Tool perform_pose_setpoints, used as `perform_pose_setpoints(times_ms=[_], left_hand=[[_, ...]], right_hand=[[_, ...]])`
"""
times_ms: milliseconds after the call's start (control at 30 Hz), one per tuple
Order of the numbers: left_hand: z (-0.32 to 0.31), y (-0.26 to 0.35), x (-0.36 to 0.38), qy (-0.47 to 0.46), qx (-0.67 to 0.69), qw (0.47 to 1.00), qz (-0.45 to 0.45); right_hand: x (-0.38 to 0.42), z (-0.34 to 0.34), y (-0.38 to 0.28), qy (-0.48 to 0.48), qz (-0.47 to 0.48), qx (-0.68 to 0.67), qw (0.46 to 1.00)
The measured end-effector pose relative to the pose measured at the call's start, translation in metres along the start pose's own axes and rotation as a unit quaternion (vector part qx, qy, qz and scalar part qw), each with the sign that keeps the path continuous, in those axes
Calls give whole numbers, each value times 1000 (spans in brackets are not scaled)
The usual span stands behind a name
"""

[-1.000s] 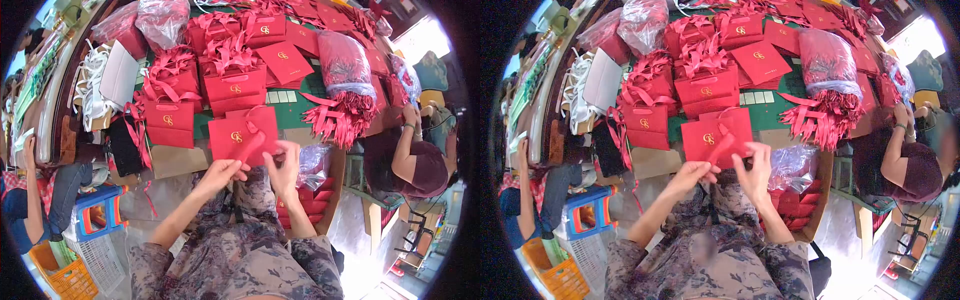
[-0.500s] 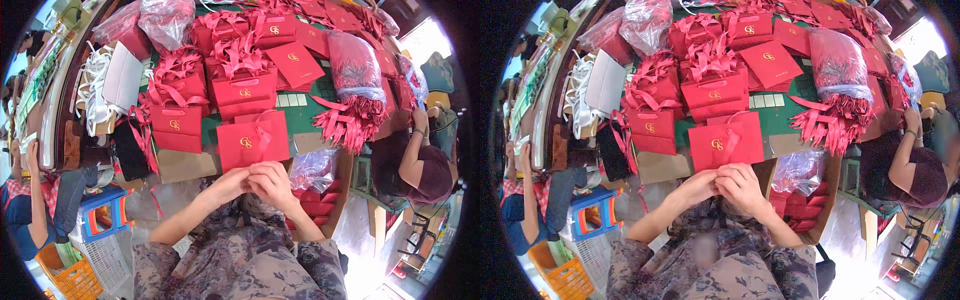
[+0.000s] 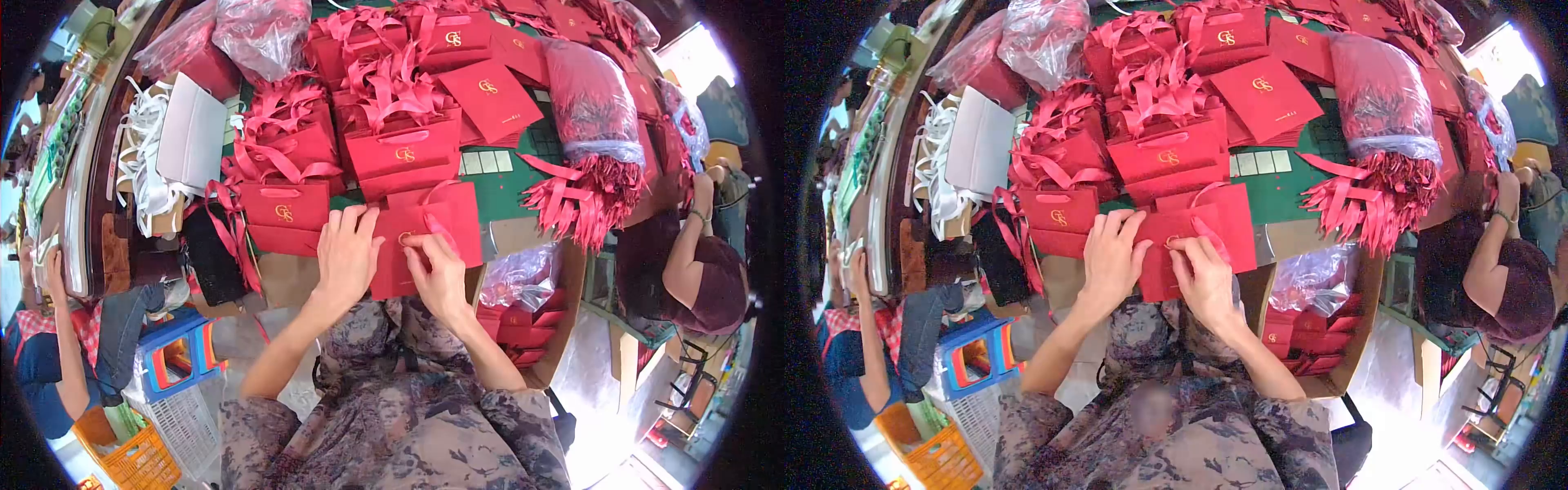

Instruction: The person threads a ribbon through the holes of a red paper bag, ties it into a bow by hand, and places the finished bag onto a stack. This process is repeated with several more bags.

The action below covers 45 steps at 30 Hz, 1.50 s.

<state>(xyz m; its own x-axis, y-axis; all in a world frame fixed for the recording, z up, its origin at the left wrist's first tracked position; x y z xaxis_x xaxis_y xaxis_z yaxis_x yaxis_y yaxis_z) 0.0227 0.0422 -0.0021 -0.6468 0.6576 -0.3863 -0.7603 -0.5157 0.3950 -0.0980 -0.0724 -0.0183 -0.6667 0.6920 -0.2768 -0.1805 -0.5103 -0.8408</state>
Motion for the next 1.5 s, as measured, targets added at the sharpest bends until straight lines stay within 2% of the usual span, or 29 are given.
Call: perform_pose_setpoints(times_ms=[200, 300, 367, 600, 633, 667, 900, 1000, 1067, 1233, 1300, 1367, 1500], left_hand=[[6, 3, 3, 15, 61, 998, -8], [13, 3, -3, 16, 101, 995, 5], [12, 3, -5, -31, 156, 987, 29], [13, 6, -3, -49, 201, 977, 49], [12, 5, -3, -66, 221, 970, 78], [11, 4, -1, -84, 240, 961, 108], [8, 4, 1, -90, 273, 948, 137], [9, 8, 1, -82, 260, 954, 121], [9, 12, 3, -38, 238, 969, 48], [14, 23, 6, -6, 196, 980, 22], [15, 27, 9, 8, 177, 984, 2], [14, 32, 13, 42, 143, 988, -42], [12, 33, 18, 25, 120, 991, -52]], right_hand=[[6, 2, 4, 1, -6, 16, 1000], [9, 4, 0, 9, -20, -19, 1000], [10, 2, -5, 9, -30, -77, 997], [9, 1, -6, 24, -66, -57, 996], [9, 2, -6, 25, -67, -56, 996], [9, 3, -5, 28, -63, -58, 996], [7, 5, -6, 25, -31, -23, 999], [3, 7, -9, -1, -42, -7, 999], [-3, 9, -17, -16, -46, 11, 999], [-12, 11, -18, -54, -58, 32, 996], [-11, 12, -13, -91, -92, 21, 991], [-9, 12, -15, -82, -93, 27, 992], [-1, 10, -13, -69, -58, 56, 994]])
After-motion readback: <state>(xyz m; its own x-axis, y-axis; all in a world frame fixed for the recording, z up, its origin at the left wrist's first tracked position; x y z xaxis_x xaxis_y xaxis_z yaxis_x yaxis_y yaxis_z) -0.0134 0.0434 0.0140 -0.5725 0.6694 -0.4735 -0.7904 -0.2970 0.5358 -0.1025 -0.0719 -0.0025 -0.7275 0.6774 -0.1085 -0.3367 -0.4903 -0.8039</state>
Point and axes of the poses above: each hand's wrist, its own x-axis away from the middle knuckle, its own z-axis out of the back of the hand, y = z × x, the point moved 3 cm from there along -x, towards the middle knuckle, and after that the axes turned 12 degrees about y, right-handed, at the moved point
